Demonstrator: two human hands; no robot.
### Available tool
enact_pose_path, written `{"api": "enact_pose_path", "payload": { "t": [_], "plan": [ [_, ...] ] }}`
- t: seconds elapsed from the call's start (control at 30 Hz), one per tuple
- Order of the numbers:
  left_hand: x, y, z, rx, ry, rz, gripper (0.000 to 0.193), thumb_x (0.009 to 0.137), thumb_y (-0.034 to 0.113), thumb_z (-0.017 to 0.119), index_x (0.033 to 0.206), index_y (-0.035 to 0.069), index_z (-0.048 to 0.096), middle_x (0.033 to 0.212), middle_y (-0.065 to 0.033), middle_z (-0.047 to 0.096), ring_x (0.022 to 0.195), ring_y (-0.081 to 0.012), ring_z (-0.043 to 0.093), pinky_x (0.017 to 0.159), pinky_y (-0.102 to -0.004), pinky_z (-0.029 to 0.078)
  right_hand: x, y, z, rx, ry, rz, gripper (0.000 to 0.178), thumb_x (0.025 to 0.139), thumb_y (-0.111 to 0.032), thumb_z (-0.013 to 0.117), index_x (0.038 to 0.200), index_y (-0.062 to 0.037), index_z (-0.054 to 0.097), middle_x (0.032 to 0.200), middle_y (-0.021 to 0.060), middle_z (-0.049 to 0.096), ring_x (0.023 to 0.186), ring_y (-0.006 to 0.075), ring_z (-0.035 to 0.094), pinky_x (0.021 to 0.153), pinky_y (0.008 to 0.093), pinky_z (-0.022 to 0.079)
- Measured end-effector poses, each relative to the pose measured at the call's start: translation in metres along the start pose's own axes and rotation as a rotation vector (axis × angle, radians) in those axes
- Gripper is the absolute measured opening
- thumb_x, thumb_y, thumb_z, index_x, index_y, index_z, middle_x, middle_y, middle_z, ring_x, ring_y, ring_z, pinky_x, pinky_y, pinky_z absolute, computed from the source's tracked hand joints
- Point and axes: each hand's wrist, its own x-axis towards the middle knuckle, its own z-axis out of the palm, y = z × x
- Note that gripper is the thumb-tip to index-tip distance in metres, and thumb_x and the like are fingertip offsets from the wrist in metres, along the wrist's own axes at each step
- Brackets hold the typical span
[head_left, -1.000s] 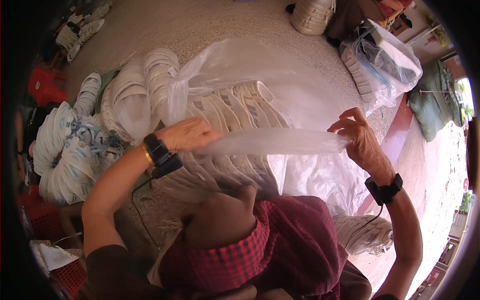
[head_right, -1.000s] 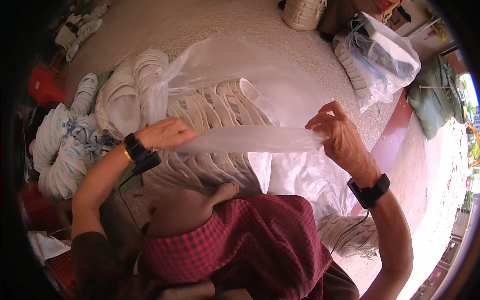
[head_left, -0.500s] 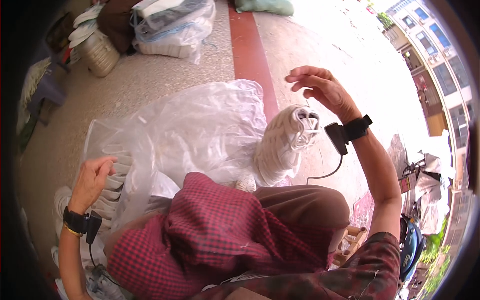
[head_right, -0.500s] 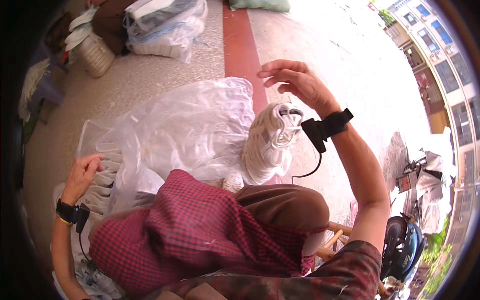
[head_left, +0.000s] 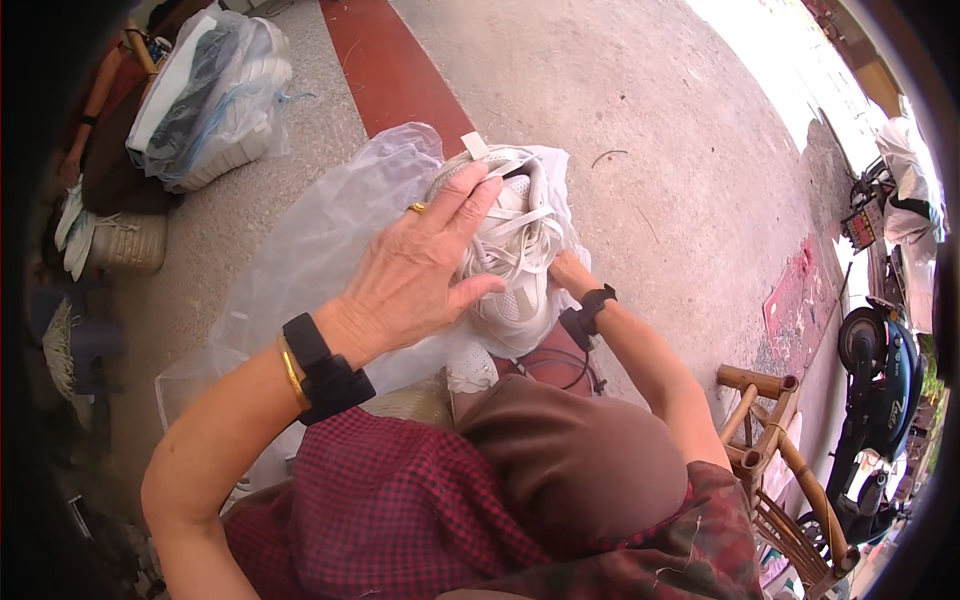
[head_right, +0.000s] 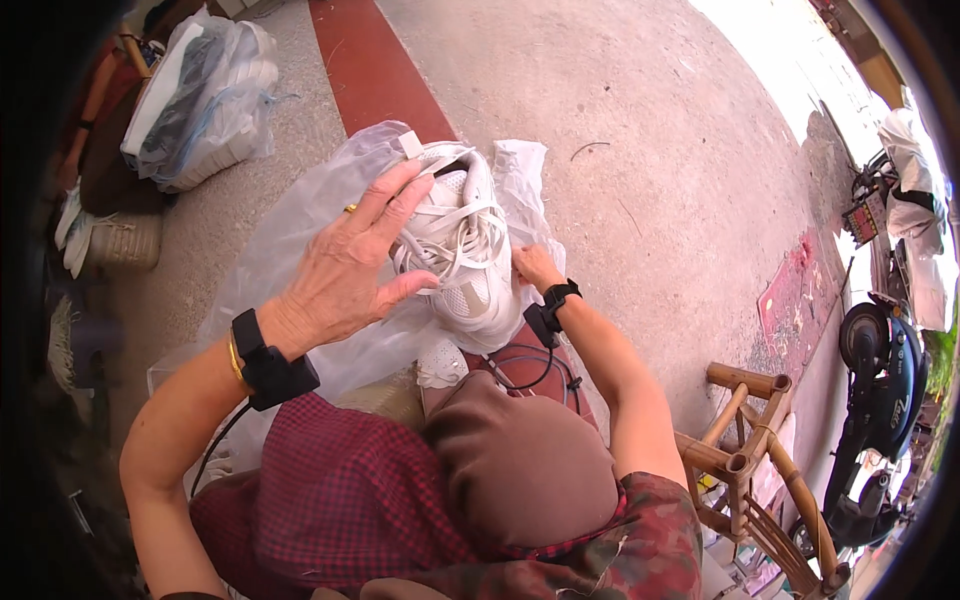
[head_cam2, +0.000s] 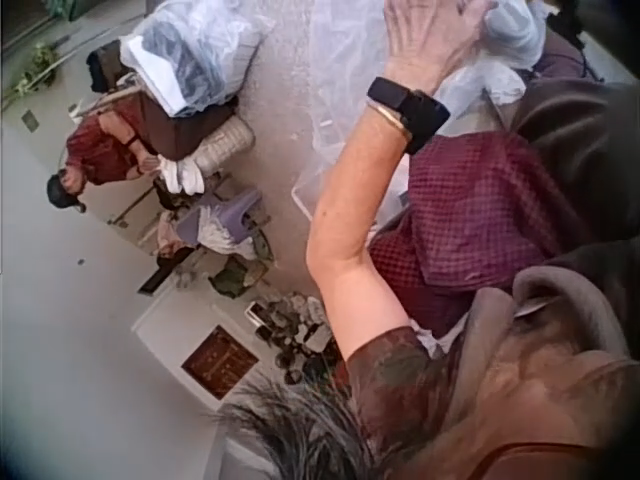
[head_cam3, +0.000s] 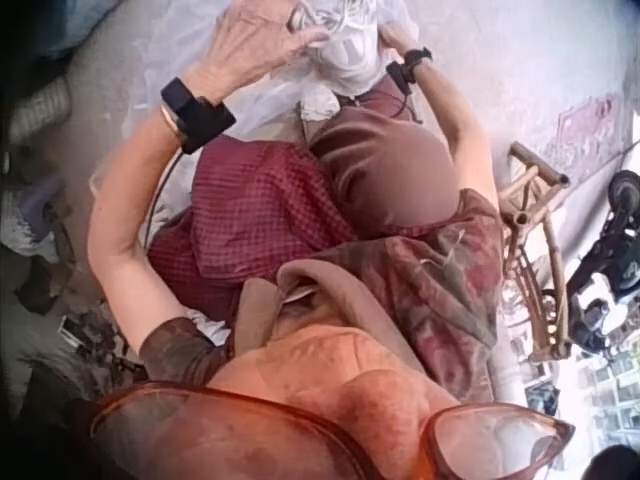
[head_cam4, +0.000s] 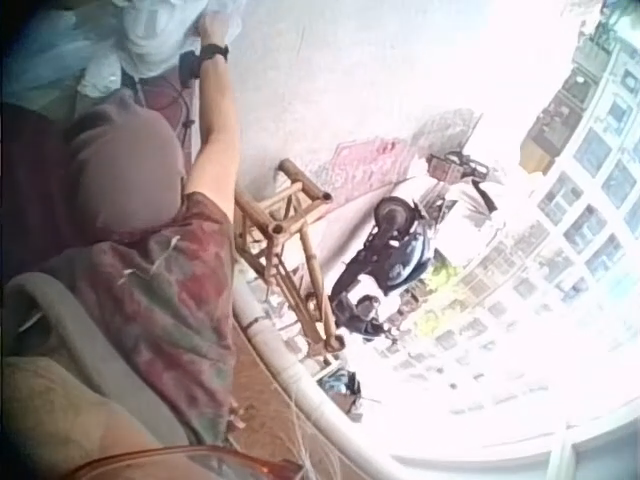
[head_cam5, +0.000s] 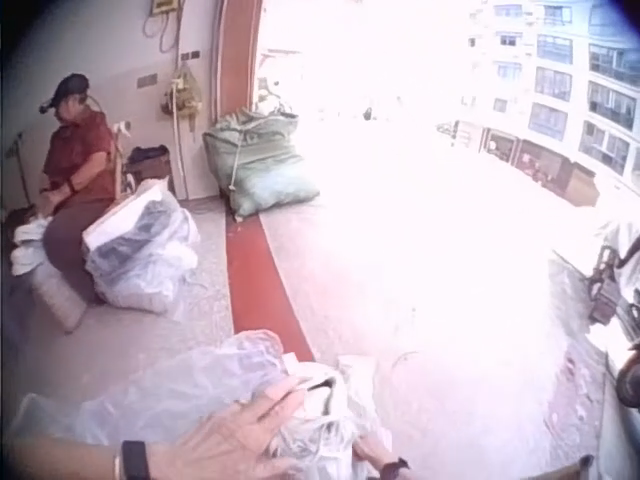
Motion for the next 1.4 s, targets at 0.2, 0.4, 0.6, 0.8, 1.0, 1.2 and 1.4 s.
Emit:
{"api": "enact_pose_path", "payload": {
  "t": [0.2,0.4,0.6,0.8,1.0,1.2,1.4],
  "plan": [
    [-0.057,-0.046,-0.011,-0.095,0.288,-0.32,0.074,0.089,0.047,0.066,0.145,0.007,0.037,0.141,-0.0148,0.038,0.122,-0.0292,0.052,0.091,-0.0397,0.052,-0.006,-0.053,0.013,-0.184,0.117,0.188,0.053,0.096,-0.043,0.044,0.103,0.007,0.062,0.095,0.0171,0.065,0.085,0.0198,0.064,0.077,0.0343,0.053],
    [-0.129,-0.143,0.002,-0.924,0.449,-0.913,0.084,0.084,0.06,0.066,0.142,0.007,0.035,0.129,-0.0138,0.048,0.109,-0.0255,0.058,0.081,-0.0385,0.054,-0.019,-0.108,0.044,0.486,-0.251,0.188,0.066,0.089,-0.056,0.06,0.12,0.0021,0.062,0.115,0.0089,0.067,0.096,0.0173,0.064,0.084,0.0361,0.05],
    [-0.159,-0.176,0.04,-0.864,0.541,-1.256,0.089,0.078,0.057,0.074,0.138,0.01,0.028,0.122,-0.016,0.054,0.108,-0.0224,0.058,0.08,-0.0361,0.053,-0.028,-0.204,0.072,0.52,-0.389,0.106,0.058,0.087,-0.029,0.07,0.132,0.0026,0.054,0.12,0.0104,0.065,0.104,0.0184,0.063,0.092,0.0332,0.05],
    [-0.273,-0.112,-0.033,-0.626,1.016,-1.068,0.096,0.073,0.061,0.075,0.136,0.003,0.031,0.129,-0.0204,0.045,0.114,-0.0243,0.049,0.09,-0.0334,0.047,-0.05,-0.35,0.079,0.213,-0.375,-0.389,0.074,0.084,-0.032,0.073,0.14,0.004,0.041,0.135,0.016,0.052,0.12,0.0275,0.053,0.106,0.0396,0.038],
    [-0.378,0.025,0.008,-1.071,1.58,-0.684,0.091,0.079,0.056,0.071,0.141,0.007,0.024,0.136,-0.0161,0.037,0.121,-0.0246,0.048,0.092,-0.0404,0.049,-0.164,-0.482,0.118,-0.247,-0.546,-0.651,0.068,0.083,-0.033,0.074,0.135,0.0016,0.048,0.133,0.012,0.053,0.121,0.0223,0.05,0.106,0.0329,0.035],
    [-0.386,0.041,0.164,-1.37,1.93,-0.935,0.077,0.08,0.055,0.07,0.136,0.015,0.036,0.129,-0.0054,0.049,0.12,-0.0187,0.049,0.091,-0.0445,0.047,-0.157,-0.457,0.209,-0.662,-0.849,-0.813,0.047,0.082,-0.028,0.076,0.117,0.0002,0.063,0.116,0.0083,0.06,0.11,0.0183,0.056,0.1,0.0303,0.039],
    [-0.493,0.074,0.256,-1.194,2.072,-1.085,0.101,0.083,0.058,0.066,0.15,0.0,0.018,0.123,-0.0174,0.05,0.105,-0.0188,0.054,0.079,-0.0383,0.051,-0.18,-0.411,0.334,-0.52,-1.201,-0.574,0.049,0.083,-0.034,0.077,0.108,0.0062,0.066,0.109,0.0136,0.069,0.105,0.0183,0.062,0.097,0.0273,0.043]
  ]
}}
